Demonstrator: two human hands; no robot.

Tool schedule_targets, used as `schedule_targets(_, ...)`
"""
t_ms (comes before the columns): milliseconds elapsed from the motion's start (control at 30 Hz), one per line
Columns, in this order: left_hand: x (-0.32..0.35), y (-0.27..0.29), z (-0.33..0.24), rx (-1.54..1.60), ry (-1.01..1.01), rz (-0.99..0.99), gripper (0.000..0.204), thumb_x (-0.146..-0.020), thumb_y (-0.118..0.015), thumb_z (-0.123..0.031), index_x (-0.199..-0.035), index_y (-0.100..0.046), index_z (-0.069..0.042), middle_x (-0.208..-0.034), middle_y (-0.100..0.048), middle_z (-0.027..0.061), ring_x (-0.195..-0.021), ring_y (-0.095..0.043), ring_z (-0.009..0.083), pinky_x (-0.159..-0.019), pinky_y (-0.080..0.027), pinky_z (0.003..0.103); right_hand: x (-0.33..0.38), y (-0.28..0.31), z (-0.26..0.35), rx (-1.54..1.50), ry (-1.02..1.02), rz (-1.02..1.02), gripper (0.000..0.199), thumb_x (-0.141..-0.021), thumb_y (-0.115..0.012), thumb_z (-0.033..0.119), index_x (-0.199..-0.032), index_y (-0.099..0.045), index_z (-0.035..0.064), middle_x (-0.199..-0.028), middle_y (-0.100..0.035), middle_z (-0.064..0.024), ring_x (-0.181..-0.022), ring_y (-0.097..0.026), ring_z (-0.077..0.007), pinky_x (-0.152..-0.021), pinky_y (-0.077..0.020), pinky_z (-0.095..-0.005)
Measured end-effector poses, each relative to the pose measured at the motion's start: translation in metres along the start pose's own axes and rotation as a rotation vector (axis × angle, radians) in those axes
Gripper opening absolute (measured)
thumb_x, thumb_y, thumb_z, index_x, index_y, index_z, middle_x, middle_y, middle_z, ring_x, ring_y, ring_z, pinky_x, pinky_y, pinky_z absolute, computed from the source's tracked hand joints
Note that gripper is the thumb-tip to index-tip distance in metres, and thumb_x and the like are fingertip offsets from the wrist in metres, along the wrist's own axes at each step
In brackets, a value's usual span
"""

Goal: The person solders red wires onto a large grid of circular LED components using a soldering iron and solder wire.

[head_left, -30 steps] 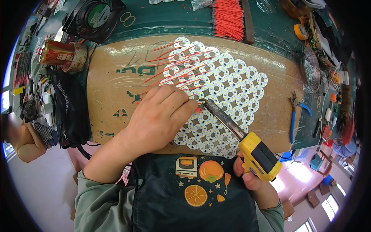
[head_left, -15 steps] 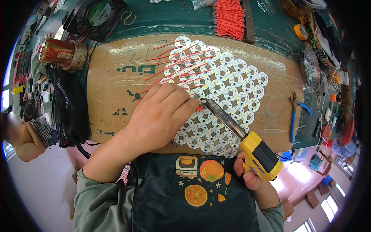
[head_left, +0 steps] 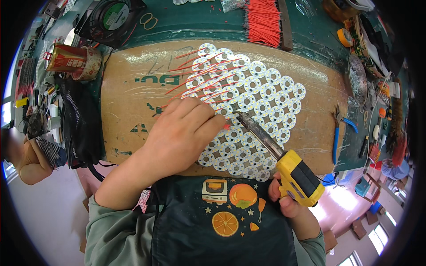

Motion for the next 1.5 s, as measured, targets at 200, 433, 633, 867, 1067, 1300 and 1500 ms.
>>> schedule_targets(200,0.006,0.007,0.002,0.014,0.027,0.028,0.038,-0.068,-0.071,0.001,-0.106,-0.071,-0.005,-0.096,-0.065,0.0074,-0.09,-0.063,0.0283,-0.082,-0.052,0.04,0.003,0.007,0.002,-0.008,0.026,-0.006,0.024,-0.089,-0.071,0.019,-0.102,-0.065,-0.0002,-0.07,-0.058,-0.003,-0.059,-0.056,-0.0178,-0.055,-0.0436,-0.0316)
schedule_targets(433,0.001,-0.001,0.002,0.01,0.019,-0.037,0.038,-0.068,-0.07,0.002,-0.106,-0.07,-0.005,-0.096,-0.065,0.008,-0.089,-0.063,0.0285,-0.081,-0.053,0.039,-0.016,-0.011,0.008,-0.179,0.058,0.03,0.043,-0.092,-0.074,0.031,-0.117,-0.059,0.0008,-0.081,-0.057,-0.0029,-0.067,-0.056,-0.0159,-0.059,-0.0471,-0.0316)
schedule_targets(633,-0.01,-0.006,0.007,0.044,-0.028,-0.074,0.038,-0.069,-0.07,0.002,-0.106,-0.07,-0.005,-0.094,-0.063,0.0078,-0.087,-0.063,0.0282,-0.079,-0.052,0.039,-0.034,-0.028,0.011,-0.218,0.057,0.034,0.083,-0.088,-0.077,0.055,-0.148,-0.042,0.0087,-0.08,-0.052,0.0042,-0.07,-0.055,-0.0103,-0.088,-0.0508,-0.0439)
schedule_targets(867,0.009,0.016,0.01,-0.01,-0.002,0.006,0.037,-0.069,-0.07,0.001,-0.106,-0.07,-0.005,-0.096,-0.064,0.008,-0.088,-0.064,0.0283,-0.08,-0.053,0.038,-0.036,-0.027,0.009,-0.247,-0.005,0.065,0.082,-0.089,-0.075,0.057,-0.149,-0.042,0.0117,-0.079,-0.05,0.0055,-0.07,-0.056,-0.009,-0.111,-0.0413,-0.0584)
schedule_targets(1067,0.026,0.038,0.005,-0.043,0.064,-0.035,0.037,-0.071,-0.069,-0.01,-0.108,-0.071,-0.005,-0.098,-0.065,0.0072,-0.091,-0.064,0.0278,-0.081,-0.052,0.039,-0.037,-0.028,0.009,-0.233,0.019,0.095,0.083,-0.089,-0.076,0.056,-0.15,-0.041,0.0118,-0.08,-0.051,0.0055,-0.069,-0.056,-0.0093,-0.113,-0.0395,-0.0586)
schedule_targets(1300,0.021,0.011,-0.002,-0.033,0.062,-0.043,0.036,-0.069,-0.069,0.0,-0.105,-0.07,-0.004,-0.095,-0.065,0.0071,-0.088,-0.064,0.0276,-0.079,-0.052,0.038,-0.033,-0.031,0.012,-0.12,0.098,0.141,0.04,-0.092,-0.077,0.04,-0.107,-0.064,0.0051,-0.086,-0.061,-0.0009,-0.083,-0.068,-0.0181,-0.087,-0.0581,-0.0433)
schedule_targets(1500,0.023,0.007,0.002,-0.04,0.088,-0.054,0.035,-0.071,-0.069,0.001,-0.105,-0.07,-0.004,-0.096,-0.064,0.0082,-0.09,-0.063,0.028,-0.081,-0.053,0.038,-0.016,-0.018,0.013,0.065,0.031,0.115,0.035,-0.085,-0.082,0.038,-0.091,-0.066,0.0082,-0.084,-0.064,-0.0054,-0.076,-0.069,-0.0242,-0.065,-0.0535,-0.0349)
Point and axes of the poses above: each hand's wrist, its own x-axis away from the middle knuckle, its own y-axis out of the back of the hand, z = x × y, the point moved 2 cm from there along -x, towards the middle knuckle
